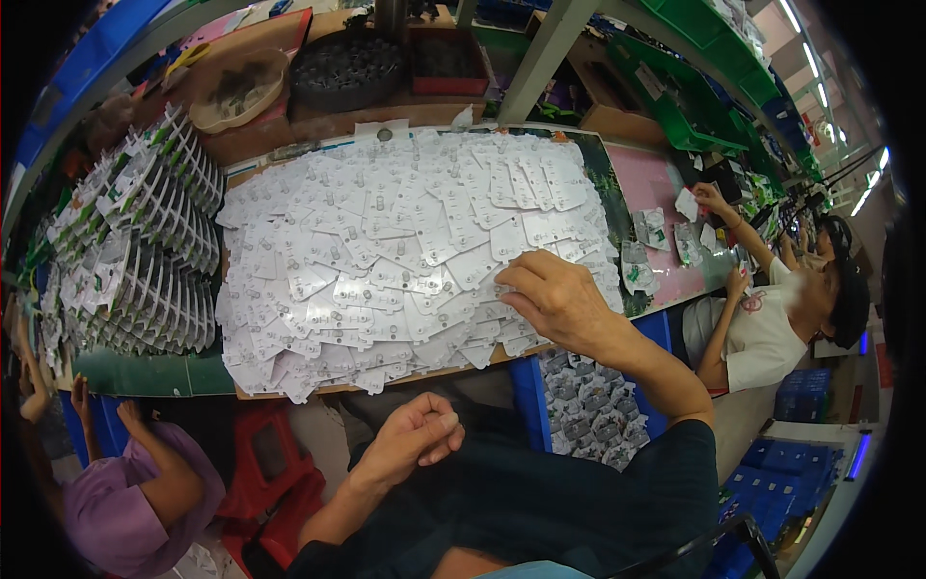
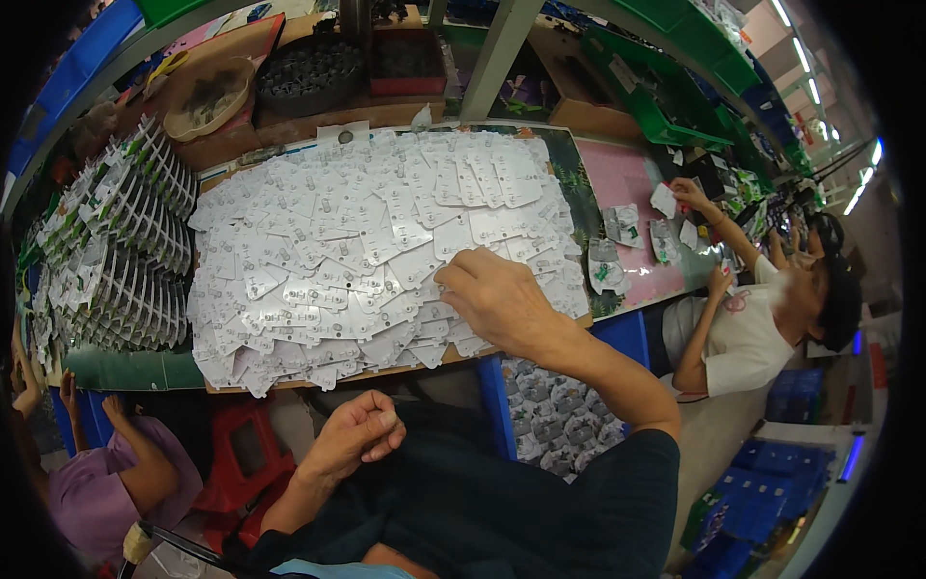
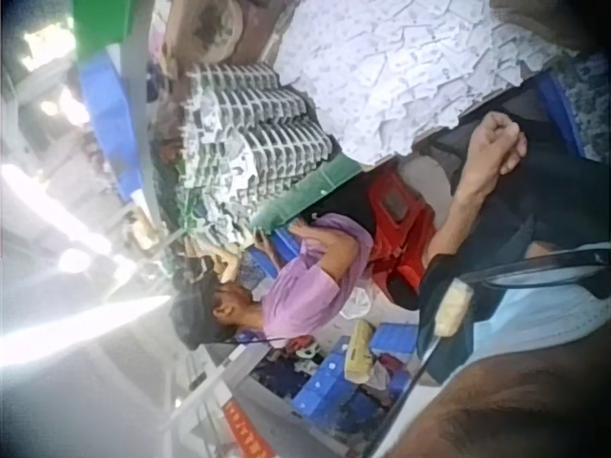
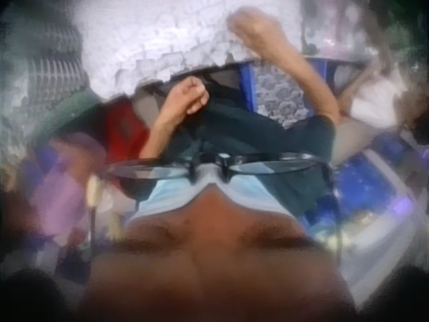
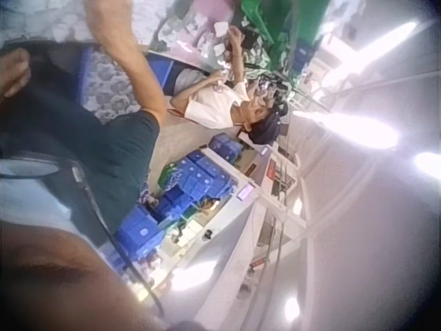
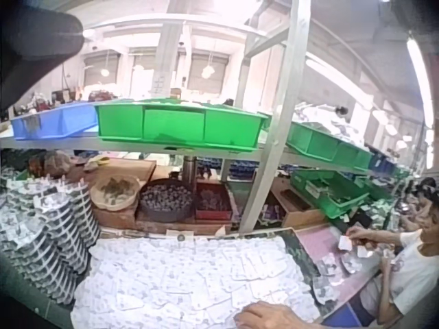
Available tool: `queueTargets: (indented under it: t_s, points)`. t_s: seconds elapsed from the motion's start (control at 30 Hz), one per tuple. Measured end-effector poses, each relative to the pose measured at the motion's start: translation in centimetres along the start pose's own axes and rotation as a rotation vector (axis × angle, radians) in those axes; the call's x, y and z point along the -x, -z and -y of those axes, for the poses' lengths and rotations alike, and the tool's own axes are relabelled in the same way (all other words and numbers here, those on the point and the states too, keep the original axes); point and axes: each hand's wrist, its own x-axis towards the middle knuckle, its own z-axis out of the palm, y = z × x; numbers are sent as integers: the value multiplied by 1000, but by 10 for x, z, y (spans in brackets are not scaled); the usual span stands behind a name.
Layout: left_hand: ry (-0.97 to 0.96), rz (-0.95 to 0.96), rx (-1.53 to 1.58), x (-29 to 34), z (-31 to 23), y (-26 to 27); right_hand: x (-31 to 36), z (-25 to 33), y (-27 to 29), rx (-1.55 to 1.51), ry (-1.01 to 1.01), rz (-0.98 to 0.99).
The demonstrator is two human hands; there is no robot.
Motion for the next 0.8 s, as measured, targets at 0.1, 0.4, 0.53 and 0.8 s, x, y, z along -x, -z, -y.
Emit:
queueTargets:
  t_s: [0.1, 0.4, 0.53, 0.8]
  points:
    - [-65, -4, 1, -5, -10, -4, 3, 17, 7, -141, -87, 28]
    - [-235, -54, 44, -15, -17, -9, 21, 67, -13, -753, -324, 422]
    - [-247, -69, 30, -17, -14, -6, 25, 68, -21, -744, -253, 315]
    - [-302, -162, 154, -15, -16, -7, 29, 68, -28, -677, -92, 60]
